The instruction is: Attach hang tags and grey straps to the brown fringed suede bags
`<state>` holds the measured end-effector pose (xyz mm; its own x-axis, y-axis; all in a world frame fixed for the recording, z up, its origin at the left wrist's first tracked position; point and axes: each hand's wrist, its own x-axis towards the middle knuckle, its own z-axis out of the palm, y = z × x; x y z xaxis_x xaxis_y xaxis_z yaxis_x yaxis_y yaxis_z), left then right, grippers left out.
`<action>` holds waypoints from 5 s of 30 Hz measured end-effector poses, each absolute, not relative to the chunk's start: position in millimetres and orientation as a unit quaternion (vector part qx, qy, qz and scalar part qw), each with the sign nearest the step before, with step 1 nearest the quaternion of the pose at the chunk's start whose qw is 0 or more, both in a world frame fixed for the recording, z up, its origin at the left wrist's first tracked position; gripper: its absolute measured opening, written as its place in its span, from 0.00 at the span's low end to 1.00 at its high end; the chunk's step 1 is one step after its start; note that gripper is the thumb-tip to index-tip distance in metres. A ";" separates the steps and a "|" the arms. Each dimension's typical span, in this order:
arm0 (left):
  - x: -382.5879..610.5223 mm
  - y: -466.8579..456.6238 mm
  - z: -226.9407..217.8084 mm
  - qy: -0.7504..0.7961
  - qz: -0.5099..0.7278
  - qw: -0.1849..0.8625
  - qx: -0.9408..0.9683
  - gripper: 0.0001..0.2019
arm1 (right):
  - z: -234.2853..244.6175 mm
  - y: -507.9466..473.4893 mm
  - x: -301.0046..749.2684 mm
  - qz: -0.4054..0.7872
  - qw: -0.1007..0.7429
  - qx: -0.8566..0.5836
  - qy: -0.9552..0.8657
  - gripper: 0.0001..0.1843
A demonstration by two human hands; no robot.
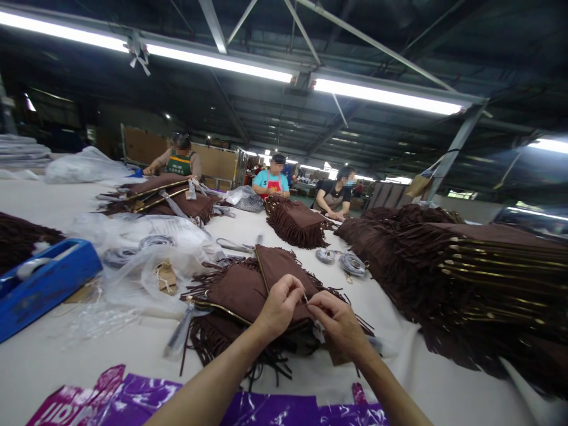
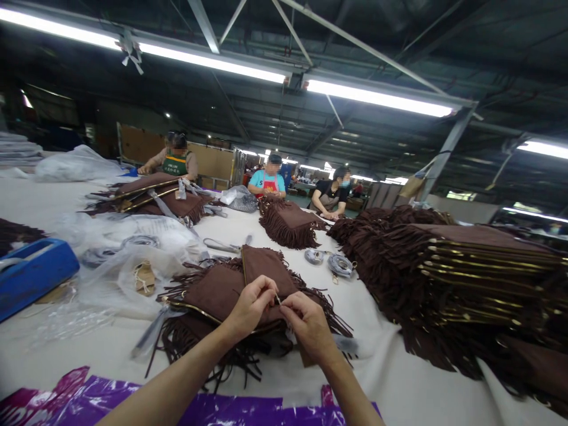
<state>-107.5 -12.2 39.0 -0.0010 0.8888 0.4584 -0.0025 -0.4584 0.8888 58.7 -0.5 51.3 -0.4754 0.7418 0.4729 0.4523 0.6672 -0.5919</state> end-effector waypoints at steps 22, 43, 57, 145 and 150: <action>-109.3 -11.1 16.4 0.415 0.488 0.272 0.718 0.06 | 40.0 1.7 64.3 0.224 0.365 -0.403 -0.809 0.13; -107.2 -11.2 17.1 0.400 0.508 0.386 0.658 0.03 | 37.4 -0.2 64.4 0.249 0.349 -0.398 -0.811 0.13; -109.5 -13.4 22.8 0.185 0.542 0.724 0.384 0.05 | 37.8 -3.2 78.7 0.699 0.477 -0.318 -0.428 0.10; -152.2 -40.9 78.2 0.339 0.564 0.499 0.564 0.22 | -14.2 4.9 104.8 0.046 0.334 -0.416 -0.845 0.21; -252.7 -60.9 80.6 0.469 0.382 0.318 0.730 0.34 | -30.2 22.4 153.5 0.036 0.273 -0.424 -0.863 0.19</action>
<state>-252.7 -60.9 80.6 0.2683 0.9277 0.2597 0.4425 -0.3582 0.8221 153.5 22.4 -30.2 -0.4916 0.7506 0.4414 0.7113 0.6386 -0.2938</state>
